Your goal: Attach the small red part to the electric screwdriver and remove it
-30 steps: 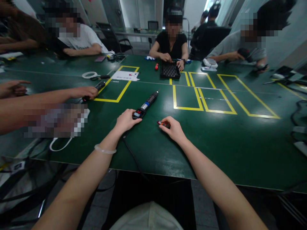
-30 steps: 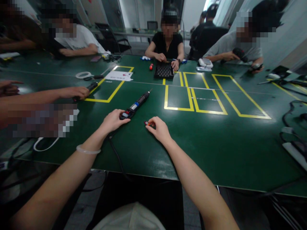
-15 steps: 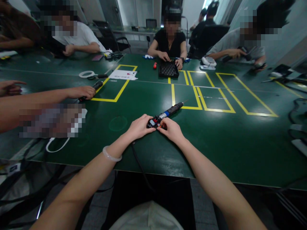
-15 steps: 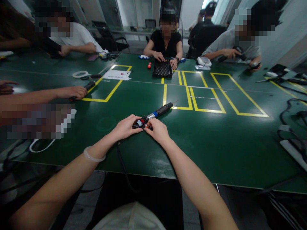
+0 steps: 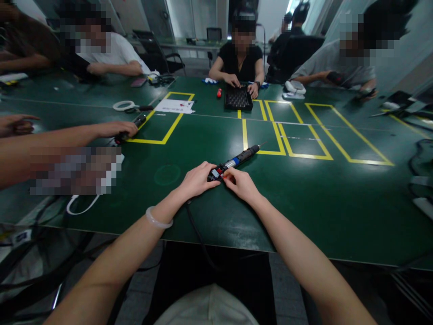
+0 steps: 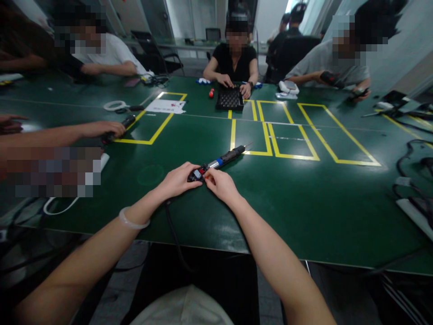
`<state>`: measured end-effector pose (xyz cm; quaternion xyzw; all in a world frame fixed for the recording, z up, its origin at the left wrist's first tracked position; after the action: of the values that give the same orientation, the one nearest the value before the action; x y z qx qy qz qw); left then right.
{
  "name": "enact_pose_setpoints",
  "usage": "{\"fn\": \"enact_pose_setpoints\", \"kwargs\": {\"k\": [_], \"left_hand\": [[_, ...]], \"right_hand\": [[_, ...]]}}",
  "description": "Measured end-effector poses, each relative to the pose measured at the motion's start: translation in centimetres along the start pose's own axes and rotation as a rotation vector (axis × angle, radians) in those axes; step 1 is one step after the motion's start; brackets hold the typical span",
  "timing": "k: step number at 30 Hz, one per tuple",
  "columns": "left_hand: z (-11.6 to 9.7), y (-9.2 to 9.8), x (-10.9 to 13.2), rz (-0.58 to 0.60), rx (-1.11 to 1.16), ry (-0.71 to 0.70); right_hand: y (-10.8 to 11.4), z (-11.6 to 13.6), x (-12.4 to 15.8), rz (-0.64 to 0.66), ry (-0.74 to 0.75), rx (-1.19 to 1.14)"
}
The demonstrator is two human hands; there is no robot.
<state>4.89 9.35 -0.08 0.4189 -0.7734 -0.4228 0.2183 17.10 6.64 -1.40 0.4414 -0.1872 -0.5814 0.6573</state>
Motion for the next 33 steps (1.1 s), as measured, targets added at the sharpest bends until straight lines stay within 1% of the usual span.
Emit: {"fn": "enact_pose_setpoints", "kwargs": {"k": [3, 6, 10, 13, 17, 21, 24, 27, 29, 33], "left_hand": [[-0.2, 0.0, 0.0, -0.005, -0.025, 0.013], [-0.4, 0.0, -0.2, -0.036, -0.065, 0.015], [-0.5, -0.1, -0.4, -0.097, -0.111, 0.042], [-0.4, -0.1, -0.6, -0.107, -0.108, 0.051], [0.1, 0.3, -0.7, -0.111, -0.121, 0.048], [1.2, 1.0, -0.8, -0.111, -0.16, 0.044], [2.5, 1.8, -0.9, -0.116, -0.194, 0.044], [4.3, 3.0, -0.8, -0.119, -0.215, 0.068], [6.2, 4.1, -0.7, -0.125, -0.223, 0.122], [11.1, 7.1, 0.2, -0.165, -0.228, 0.271]], "right_hand": [[-0.1, -0.2, -0.1, -0.011, -0.003, -0.009], [0.1, -0.3, -0.1, -0.024, -0.003, -0.014], [0.6, 0.2, -0.1, -0.031, 0.006, -0.019], [0.8, 0.7, 0.1, -0.023, 0.02, -0.032], [1.0, 0.9, 0.2, -0.016, 0.031, -0.033], [0.9, 0.6, 0.3, -0.005, 0.024, -0.034], [1.0, 0.4, 0.4, -0.007, 0.025, -0.038], [1.1, 0.4, 0.4, -0.013, 0.032, -0.041], [1.1, 0.3, 0.4, -0.01, 0.031, -0.038], [0.9, 0.2, 0.4, 0.005, 0.032, -0.026]]}}
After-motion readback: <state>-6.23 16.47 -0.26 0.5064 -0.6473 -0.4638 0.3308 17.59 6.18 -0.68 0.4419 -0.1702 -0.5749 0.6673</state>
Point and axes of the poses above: each hand's wrist, its own x-axis away from the middle knuckle, its own y-axis out of the back of the hand, z = x × y, the point moved 10 cm from there along -x, towards the middle knuckle, and after that the axes turned 13 degrees about x, right-handed, at the moved point
